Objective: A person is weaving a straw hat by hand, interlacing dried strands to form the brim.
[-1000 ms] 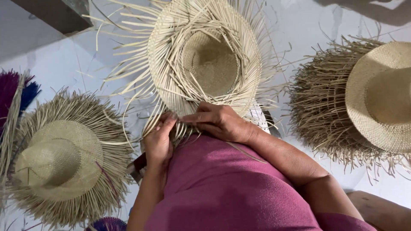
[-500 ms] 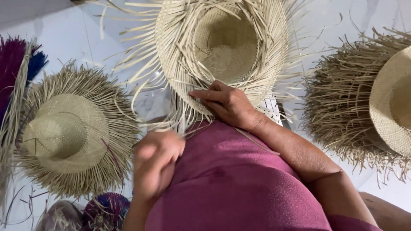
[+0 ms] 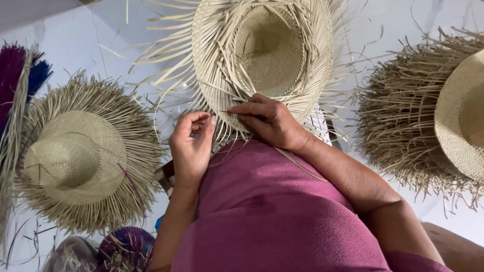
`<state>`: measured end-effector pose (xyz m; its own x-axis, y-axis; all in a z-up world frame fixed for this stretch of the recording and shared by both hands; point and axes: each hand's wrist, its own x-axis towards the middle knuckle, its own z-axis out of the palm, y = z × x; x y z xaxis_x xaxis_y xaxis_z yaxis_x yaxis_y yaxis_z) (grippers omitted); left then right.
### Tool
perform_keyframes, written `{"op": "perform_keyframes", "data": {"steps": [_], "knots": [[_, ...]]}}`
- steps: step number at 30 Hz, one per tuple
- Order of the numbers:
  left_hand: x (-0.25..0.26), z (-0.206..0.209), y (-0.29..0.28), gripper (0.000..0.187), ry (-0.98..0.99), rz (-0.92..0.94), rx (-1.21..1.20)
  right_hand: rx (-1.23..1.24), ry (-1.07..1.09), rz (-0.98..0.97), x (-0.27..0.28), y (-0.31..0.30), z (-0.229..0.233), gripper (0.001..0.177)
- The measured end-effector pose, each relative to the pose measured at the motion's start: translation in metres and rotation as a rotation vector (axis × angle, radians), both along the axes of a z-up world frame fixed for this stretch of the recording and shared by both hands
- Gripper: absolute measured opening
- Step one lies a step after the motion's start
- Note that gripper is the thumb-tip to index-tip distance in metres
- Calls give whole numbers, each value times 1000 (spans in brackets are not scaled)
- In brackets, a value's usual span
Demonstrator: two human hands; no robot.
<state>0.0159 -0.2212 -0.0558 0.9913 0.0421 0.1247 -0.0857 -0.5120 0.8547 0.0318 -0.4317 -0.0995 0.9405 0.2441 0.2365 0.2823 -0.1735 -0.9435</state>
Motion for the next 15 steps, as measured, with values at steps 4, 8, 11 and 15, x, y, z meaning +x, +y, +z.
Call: {"op": "perform_keyframes", "data": {"steps": [4,8,11,15], "knots": [[4,-26,8,21,106,-4,-10,20,9,-47,-1,0,1,23],[6,-30,1,19,148,-135,-244,-88,-34,-67,-4,-2,12,17],[3,-36,0,21,174,-73,-302,-182,-52,-72,-6,-7,15,16],[-2,-45,2,24,238,-10,-381,-170,-37,-76,-8,-8,18,14]]}}
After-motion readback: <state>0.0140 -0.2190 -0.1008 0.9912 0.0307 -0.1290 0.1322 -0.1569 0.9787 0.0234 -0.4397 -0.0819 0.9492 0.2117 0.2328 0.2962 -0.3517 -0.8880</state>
